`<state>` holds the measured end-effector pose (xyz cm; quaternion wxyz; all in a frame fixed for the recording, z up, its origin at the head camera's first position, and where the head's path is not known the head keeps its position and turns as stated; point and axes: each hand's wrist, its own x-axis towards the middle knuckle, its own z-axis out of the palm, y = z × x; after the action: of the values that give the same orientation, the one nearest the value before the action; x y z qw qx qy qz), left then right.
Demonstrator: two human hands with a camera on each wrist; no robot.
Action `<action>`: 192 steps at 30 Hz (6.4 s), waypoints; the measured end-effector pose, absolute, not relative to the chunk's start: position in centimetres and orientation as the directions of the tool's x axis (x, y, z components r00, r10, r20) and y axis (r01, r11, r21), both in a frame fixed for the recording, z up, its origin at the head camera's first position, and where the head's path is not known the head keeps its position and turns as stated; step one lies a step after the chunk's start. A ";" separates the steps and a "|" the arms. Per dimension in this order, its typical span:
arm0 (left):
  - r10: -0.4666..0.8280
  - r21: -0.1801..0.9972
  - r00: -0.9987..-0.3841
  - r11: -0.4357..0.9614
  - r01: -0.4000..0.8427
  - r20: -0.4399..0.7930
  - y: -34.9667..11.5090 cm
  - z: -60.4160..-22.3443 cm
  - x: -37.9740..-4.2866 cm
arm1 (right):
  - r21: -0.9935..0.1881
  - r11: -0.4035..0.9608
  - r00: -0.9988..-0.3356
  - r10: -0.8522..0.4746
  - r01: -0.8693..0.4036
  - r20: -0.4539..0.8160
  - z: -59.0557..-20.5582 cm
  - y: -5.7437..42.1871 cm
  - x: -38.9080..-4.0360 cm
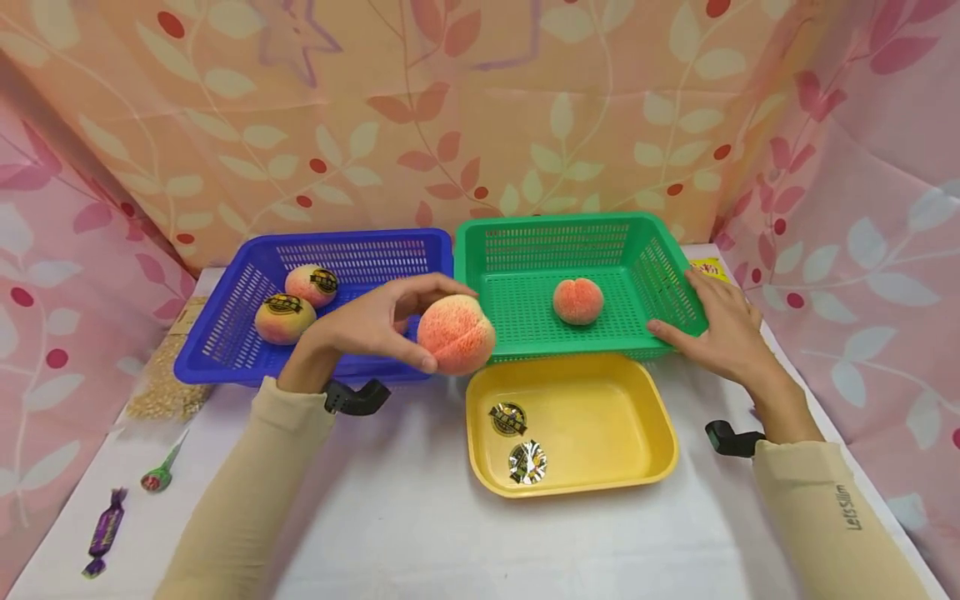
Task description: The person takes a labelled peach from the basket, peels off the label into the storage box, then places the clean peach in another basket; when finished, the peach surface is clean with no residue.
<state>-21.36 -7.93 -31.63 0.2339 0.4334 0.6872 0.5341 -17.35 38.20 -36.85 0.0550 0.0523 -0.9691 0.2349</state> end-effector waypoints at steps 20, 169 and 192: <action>0.694 0.936 -0.698 0.101 0.337 0.177 2.1 -31.9 -31.7 | -0.512 0.857 -0.998 -0.031 -0.056 0.057 -39.1 39.1 -16.8; 0.048 0.724 -0.988 0.686 -0.073 -0.145 -31.7 -37.2 -17.7 | -0.846 0.374 -0.783 -0.617 -0.380 0.079 -34.1 5.7 -32.1; 0.055 0.741 -0.990 0.669 -0.061 -0.131 -31.5 -37.1 -17.8 | -0.695 0.614 -0.552 -0.750 -0.374 -0.365 -36.6 3.8 -31.6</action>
<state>-17.76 -31.52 -37.07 0.0714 -0.0016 0.9107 0.4069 -31.59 3.80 -36.56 -0.3327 0.3367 -0.8345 0.2821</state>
